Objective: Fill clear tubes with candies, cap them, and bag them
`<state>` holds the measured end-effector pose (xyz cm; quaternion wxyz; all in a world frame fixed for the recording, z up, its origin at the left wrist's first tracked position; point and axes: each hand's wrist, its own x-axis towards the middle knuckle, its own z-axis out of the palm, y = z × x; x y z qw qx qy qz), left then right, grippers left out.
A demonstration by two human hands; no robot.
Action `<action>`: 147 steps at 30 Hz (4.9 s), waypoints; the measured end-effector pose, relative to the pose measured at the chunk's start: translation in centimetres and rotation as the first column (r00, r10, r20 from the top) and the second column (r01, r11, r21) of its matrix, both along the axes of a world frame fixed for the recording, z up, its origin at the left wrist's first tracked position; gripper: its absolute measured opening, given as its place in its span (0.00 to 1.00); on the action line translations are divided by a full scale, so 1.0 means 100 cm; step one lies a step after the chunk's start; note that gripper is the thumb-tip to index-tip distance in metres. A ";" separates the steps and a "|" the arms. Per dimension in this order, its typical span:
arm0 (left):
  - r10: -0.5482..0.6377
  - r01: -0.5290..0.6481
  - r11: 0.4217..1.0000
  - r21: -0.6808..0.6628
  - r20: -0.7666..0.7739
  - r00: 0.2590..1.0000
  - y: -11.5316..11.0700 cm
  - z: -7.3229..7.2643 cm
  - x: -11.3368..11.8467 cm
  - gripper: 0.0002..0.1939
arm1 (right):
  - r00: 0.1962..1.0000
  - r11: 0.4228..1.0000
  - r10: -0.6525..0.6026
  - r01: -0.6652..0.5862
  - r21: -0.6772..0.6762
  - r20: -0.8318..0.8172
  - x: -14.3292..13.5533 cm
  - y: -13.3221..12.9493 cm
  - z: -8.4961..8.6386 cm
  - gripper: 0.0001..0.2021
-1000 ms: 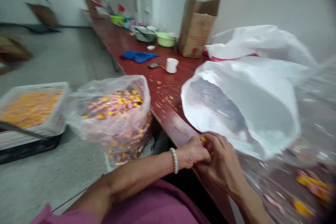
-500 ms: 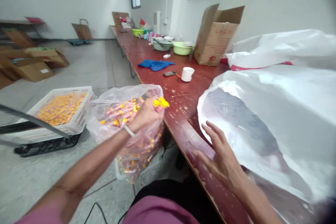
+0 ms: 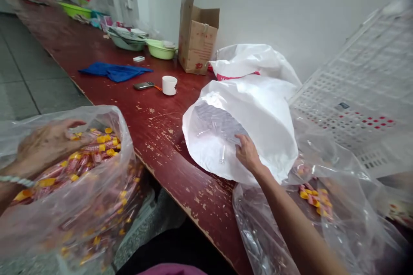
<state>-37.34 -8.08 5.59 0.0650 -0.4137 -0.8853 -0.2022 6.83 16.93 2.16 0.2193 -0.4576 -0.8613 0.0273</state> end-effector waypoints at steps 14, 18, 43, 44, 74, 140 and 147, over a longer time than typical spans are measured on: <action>-0.765 0.736 0.619 0.274 -0.004 0.644 0.182 -0.008 0.220 0.23 | 0.953 0.990 -0.040 0.078 -0.116 0.300 0.001 0.058 -0.004 0.22; -0.800 0.780 0.591 0.206 0.024 0.599 0.243 -0.018 0.249 0.23 | 0.961 0.987 0.059 -0.016 -0.158 0.269 0.009 0.043 -0.008 0.22; -0.818 0.829 0.498 -0.256 0.178 0.547 0.257 -0.026 0.279 0.28 | 0.888 0.917 -0.284 0.142 -0.373 -0.361 0.022 0.011 -0.007 0.18; -0.825 0.836 0.491 -0.244 0.177 0.537 0.254 -0.030 0.273 0.29 | 0.896 0.926 -0.273 0.146 -0.348 -0.351 0.018 0.012 -0.007 0.19; -0.846 0.860 0.502 -0.093 0.152 0.511 0.182 -0.056 0.247 0.13 | 0.975 0.930 -0.211 0.181 -0.320 -0.062 0.011 -0.013 0.006 0.12; -0.896 0.818 0.443 0.366 0.216 0.389 0.106 -0.082 0.319 0.16 | 0.736 0.724 -0.675 0.675 -0.143 0.054 0.227 -0.043 -0.020 0.16; -0.664 0.423 0.731 0.535 0.700 0.264 0.091 -0.055 0.331 0.26 | 0.870 0.860 -0.493 0.489 -0.146 0.008 0.198 -0.080 -0.041 0.15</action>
